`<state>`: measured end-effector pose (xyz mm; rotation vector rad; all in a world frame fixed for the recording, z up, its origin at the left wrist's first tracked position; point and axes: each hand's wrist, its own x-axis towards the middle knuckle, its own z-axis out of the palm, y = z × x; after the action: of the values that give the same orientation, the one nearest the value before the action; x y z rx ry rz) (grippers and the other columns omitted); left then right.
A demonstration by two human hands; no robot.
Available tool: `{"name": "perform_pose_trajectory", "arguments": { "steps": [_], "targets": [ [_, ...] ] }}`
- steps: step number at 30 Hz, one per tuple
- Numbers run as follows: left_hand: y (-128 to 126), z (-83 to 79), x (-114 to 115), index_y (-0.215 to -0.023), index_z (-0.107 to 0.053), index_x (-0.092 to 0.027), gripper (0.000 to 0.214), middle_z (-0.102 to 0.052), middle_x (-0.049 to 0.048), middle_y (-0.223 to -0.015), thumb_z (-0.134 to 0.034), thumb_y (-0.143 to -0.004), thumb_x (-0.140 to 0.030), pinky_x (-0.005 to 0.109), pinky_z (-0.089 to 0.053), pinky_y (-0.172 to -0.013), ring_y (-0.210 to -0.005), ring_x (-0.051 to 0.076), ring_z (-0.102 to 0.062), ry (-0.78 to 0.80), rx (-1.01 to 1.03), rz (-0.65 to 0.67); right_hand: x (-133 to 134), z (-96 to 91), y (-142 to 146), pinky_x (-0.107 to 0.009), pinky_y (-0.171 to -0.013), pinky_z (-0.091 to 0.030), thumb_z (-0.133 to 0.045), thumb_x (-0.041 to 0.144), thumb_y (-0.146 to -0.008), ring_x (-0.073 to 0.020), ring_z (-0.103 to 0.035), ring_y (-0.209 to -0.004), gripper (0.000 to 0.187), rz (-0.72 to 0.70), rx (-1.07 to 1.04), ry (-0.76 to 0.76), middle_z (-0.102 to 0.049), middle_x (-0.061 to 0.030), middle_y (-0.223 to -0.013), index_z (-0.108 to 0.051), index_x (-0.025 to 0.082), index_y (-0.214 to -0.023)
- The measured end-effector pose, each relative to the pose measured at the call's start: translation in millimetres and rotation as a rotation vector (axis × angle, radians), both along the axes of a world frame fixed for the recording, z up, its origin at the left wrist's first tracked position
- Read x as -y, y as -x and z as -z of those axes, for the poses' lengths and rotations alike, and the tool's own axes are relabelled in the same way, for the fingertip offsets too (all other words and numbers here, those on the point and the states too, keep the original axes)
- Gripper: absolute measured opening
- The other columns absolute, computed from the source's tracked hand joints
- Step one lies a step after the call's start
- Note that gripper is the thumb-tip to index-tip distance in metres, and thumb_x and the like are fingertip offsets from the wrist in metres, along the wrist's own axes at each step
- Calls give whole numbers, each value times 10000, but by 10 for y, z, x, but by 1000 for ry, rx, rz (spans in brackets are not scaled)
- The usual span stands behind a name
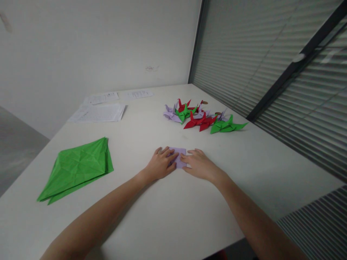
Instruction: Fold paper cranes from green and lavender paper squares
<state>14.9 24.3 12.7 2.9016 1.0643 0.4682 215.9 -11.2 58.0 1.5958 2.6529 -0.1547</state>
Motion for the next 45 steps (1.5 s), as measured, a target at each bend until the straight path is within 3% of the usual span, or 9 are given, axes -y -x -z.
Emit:
{"name": "perform_pose_trajectory", "arguments": {
  "steps": [6, 17, 20, 27, 34, 40, 45],
  "targets": [
    [-6, 1, 15, -1395, -470, -256, 453, -480, 68, -1452, -397, -960, -359, 518, -342, -1073, -1340, 291, -417, 14, -20, -2, 16, 6, 25, -475, -1031, -352, -570, 264, -874, -306, -554, -1190, 339, -2, 10, -32, -656, -138, -1242, -656, 163, -1186],
    [-10, -20, 14, -1403, -448, -272, 459, -479, 42, -1456, -389, -958, -370, 524, -343, -1067, -1349, 290, -410, 19, -64, -22, 34, -103, 15, -448, -1009, -374, -536, 294, -908, -298, -562, -1190, 307, 34, 71, 30, -677, -115, -1214, -688, 200, -1158],
    [-10, -6, 14, -1407, -445, -274, 458, -473, 45, -1462, -378, -964, -375, 527, -337, -1070, -1352, 292, -406, 25, -65, -26, 10, -63, 25, -431, -990, -389, -561, 314, -898, -295, -587, -1146, 311, 34, 77, 1, -715, -130, -1109, -694, 182, -1146],
    [-10, 16, 46, -1415, -441, -255, 460, -454, 75, -1472, -358, -974, -355, 584, -314, -1065, -1367, 321, -379, 44, -21, -18, -93, 22, 6, -387, -946, -418, -694, 362, -808, -281, -609, -1080, 227, -33, -30, -46, -734, -124, -989, -748, 185, -940],
    [9, 9, 69, -1423, -433, -236, 666, -392, 104, -1510, -572, -836, -518, 579, -285, -1094, -1384, 374, -333, 63, 50, -7, -158, 87, -46, -386, -969, -402, -573, 280, -882, -245, -599, -1098, 238, -143, -189, -104, -712, -101, -1101, -709, 182, -1051],
    [7, 23, 44, -1405, -425, -190, 491, -496, 109, -1433, -461, -919, -251, 546, -265, -1132, -1370, 269, -392, 98, 76, -40, -201, 72, -67, -325, -887, -418, -456, 192, -943, -194, -642, -954, 258, -117, -222, -98, -732, -93, -954, -709, 152, -966],
    [13, 8, 7, -1237, -571, -224, 342, -574, 92, -1351, -466, -914, -178, 527, -308, -1110, -1261, 240, -514, 66, 83, -52, -200, 113, -83, -372, -903, -423, -602, 404, -881, -245, -626, -1007, 354, -66, -251, -128, -710, -110, -1073, -651, 169, -1141]
  ]
}}
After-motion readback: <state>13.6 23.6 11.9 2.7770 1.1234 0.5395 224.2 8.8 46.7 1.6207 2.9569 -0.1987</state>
